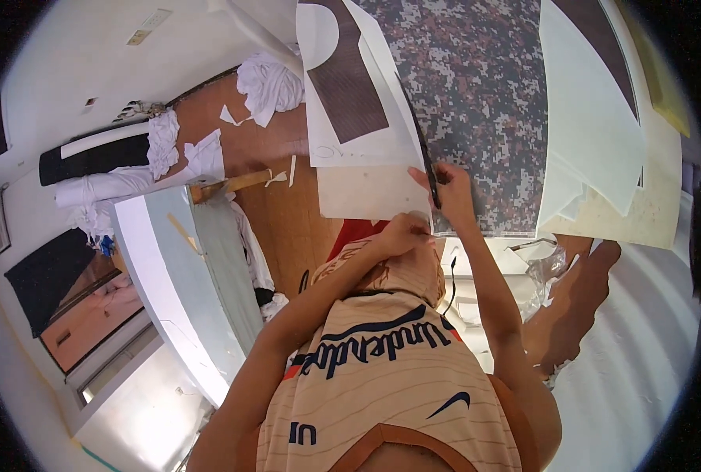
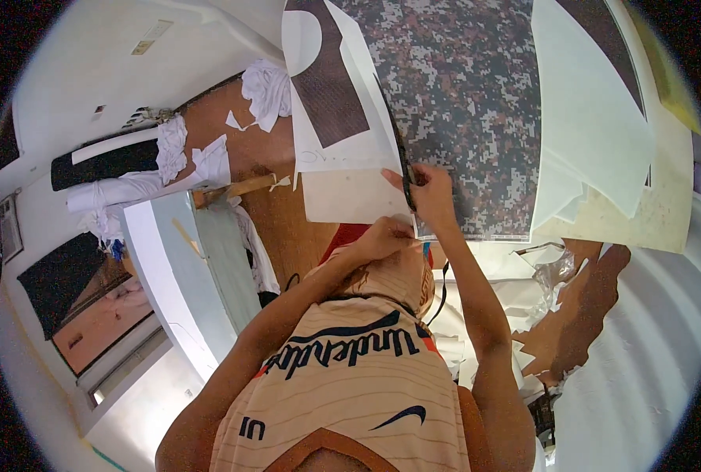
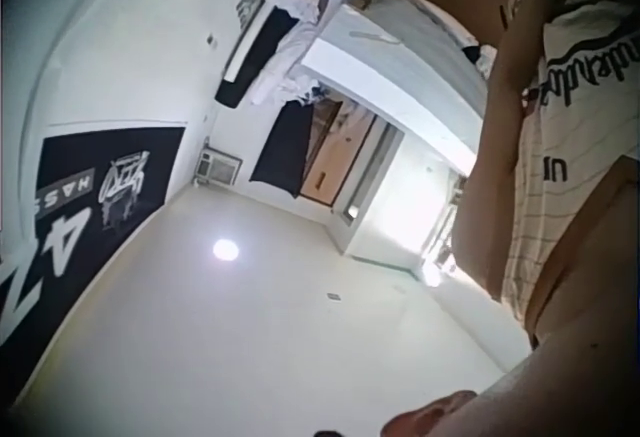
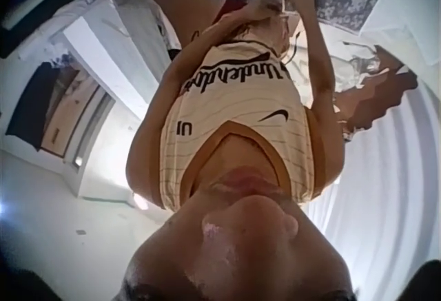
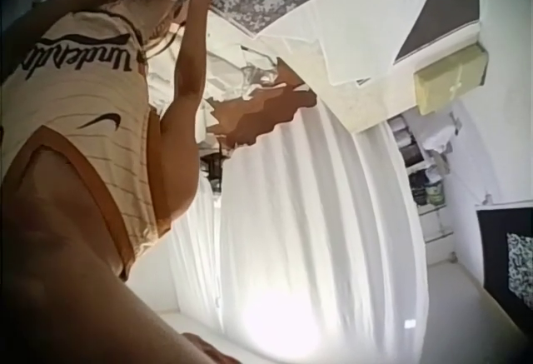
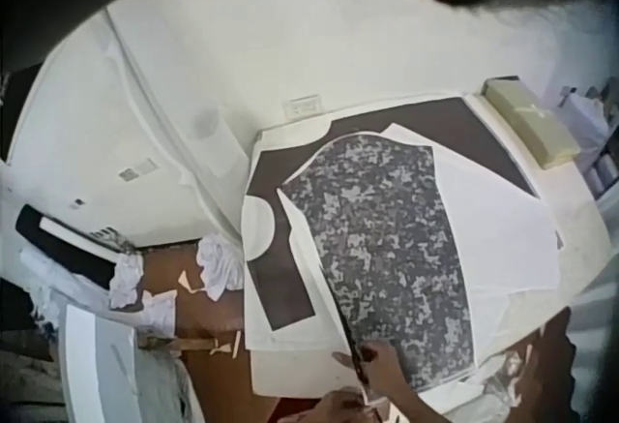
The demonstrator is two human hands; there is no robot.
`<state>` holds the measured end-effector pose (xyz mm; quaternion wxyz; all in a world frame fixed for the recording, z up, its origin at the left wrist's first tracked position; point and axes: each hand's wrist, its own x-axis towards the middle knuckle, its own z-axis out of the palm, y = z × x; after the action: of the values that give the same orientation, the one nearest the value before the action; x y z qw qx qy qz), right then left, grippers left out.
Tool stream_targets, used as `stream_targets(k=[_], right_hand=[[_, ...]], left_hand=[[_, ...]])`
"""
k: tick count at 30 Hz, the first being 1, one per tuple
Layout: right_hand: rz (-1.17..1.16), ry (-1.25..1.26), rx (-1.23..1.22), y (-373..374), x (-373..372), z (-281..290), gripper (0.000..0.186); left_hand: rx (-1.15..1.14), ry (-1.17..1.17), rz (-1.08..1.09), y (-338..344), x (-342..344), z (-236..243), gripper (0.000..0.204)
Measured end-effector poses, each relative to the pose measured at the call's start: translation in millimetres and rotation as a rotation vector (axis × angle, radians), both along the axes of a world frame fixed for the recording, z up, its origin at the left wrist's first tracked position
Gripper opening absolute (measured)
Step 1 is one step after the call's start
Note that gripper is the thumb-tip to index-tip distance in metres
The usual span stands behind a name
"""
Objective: Cutting out fabric pieces according to paper patterns using scissors on a large table.
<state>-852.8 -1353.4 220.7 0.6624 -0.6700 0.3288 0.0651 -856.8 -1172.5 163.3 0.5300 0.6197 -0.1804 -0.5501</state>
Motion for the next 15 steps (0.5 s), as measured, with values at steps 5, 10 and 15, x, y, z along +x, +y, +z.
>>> stream_targets(k=[5,10,15], right_hand=[[-0.024,-0.023,0.059,-8.5,31.1,-8.6,0.039],[0.01,-0.008,0.064,-25.9,81.6,-7.9,0.04],[0.051,-0.083,-0.075,-38.7,129.0,-15.9,0.051]], left_hand=[[0.041,-0.006,-0.029,-2.7,3.5,20.8,0.01],[0.038,-0.107,-0.009,-2.8,8.1,20.5,0.011],[0.036,-0.2,-0.038,3.2,6.0,4.9,0.014]])
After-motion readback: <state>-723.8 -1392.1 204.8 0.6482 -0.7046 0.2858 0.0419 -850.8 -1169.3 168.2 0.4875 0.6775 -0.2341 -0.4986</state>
